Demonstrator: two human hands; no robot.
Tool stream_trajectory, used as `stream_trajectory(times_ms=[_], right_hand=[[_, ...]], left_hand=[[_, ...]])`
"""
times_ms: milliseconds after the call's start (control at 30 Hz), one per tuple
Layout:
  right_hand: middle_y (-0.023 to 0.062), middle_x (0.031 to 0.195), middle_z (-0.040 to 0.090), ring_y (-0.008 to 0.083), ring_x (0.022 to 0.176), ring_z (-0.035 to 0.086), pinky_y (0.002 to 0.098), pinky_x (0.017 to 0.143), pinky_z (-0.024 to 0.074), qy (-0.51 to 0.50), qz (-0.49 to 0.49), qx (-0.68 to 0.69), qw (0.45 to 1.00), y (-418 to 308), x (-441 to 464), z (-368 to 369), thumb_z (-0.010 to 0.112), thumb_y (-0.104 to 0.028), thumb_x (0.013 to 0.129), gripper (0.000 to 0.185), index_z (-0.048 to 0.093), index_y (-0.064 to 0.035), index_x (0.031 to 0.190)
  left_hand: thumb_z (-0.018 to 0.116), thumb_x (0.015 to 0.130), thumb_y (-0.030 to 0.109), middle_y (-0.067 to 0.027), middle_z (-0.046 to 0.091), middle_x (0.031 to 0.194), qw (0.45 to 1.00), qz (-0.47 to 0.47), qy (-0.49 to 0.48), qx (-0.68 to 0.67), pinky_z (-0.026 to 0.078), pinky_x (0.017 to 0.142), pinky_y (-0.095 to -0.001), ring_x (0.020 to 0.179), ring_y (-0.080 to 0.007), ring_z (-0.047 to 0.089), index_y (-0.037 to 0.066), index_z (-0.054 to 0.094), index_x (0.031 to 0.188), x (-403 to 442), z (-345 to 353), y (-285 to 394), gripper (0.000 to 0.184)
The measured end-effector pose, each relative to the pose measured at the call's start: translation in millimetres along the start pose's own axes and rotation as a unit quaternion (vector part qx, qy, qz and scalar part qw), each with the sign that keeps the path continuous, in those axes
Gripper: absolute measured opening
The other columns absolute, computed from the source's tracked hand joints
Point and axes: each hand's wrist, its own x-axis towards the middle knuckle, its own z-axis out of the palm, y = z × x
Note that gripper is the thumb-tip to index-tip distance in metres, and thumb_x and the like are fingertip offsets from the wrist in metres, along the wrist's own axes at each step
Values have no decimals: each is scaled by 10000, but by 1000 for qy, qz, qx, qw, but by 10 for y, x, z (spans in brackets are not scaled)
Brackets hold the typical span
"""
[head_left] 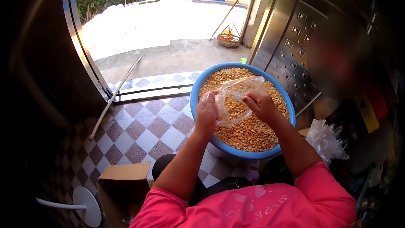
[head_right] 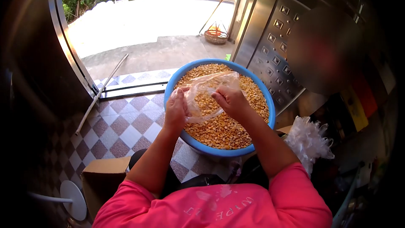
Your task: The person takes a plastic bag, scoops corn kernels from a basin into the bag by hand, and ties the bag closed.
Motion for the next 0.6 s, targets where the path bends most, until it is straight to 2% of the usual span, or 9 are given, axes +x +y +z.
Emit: stream_trajectory(times_ms=[67, 133, 167, 300, 433, 600], right_hand=[[164, 678, 574, 267, 625, 584, 354, 576, 447, -12, -15, 11, 1000, 14, 176, 141, 577, -195, 869, 198, 572, -12, 793], [170, 703, 588, 315, 662, 598, 384, 586, 460, -6, -76, -24, 997, 29, 338, 269, 572, -218, 869, 196, 577, -30, 814], [172, 734, 600, 351, 696, 597, 418, 606, 468, -23, -71, -66, 995, 95, 409, 324, 564, -228, 868, 184, 578, -47, 834], [172, 770, 606, 351, 715, 597, 422, 642, 475, -6, -104, -126, 986, 196, 599, 380, 574, -189, 852, 139, 576, -51, 858], [182, 820, 606, 344, 779, 596, 401, 677, 475, 29, -143, -121, 982, 328, 675, 358, 584, -133, 832, 120, 574, -18, 863], [183, 842, 619, 339, 787, 602, 386, 688, 483, 18, -131, -123, 984, 396, 664, 280, 595, -66, 794, 97, 616, -19, 877]], left_hand=[[369, 978, 301, 61, 319, 529, 1000, 6, 11, -11, 286, 397, -202, 422, -43, 308, 24, 528, 1098, -6, 27, 13, 341], [369, 978, 292, 60, 332, 532, 1000, -1, 18, 11, 283, 395, -205, 422, -43, 309, 30, 533, 1100, -5, -6, 14, 332], [372, 977, 292, 60, 334, 533, 1000, -4, 12, 1, 281, 394, -206, 422, -43, 309, 31, 531, 1105, 2, -11, 5, 332], [379, 975, 300, 64, 327, 533, 1000, -14, 5, -23, 275, 390, -209, 422, -42, 300, 39, 529, 1106, 0, -5, 16, 328], [380, 976, 303, 69, 311, 530, 1000, -10, -5, -21, 273, 388, -211, 418, -40, 288, 46, 525, 1103, 4, -22, -7, 321], [382, 976, 298, 79, 299, 526, 1000, -14, -4, -23, 241, 382, -207, 418, -33, 271, 50, 520, 1099, 3, -11, -9, 309]])
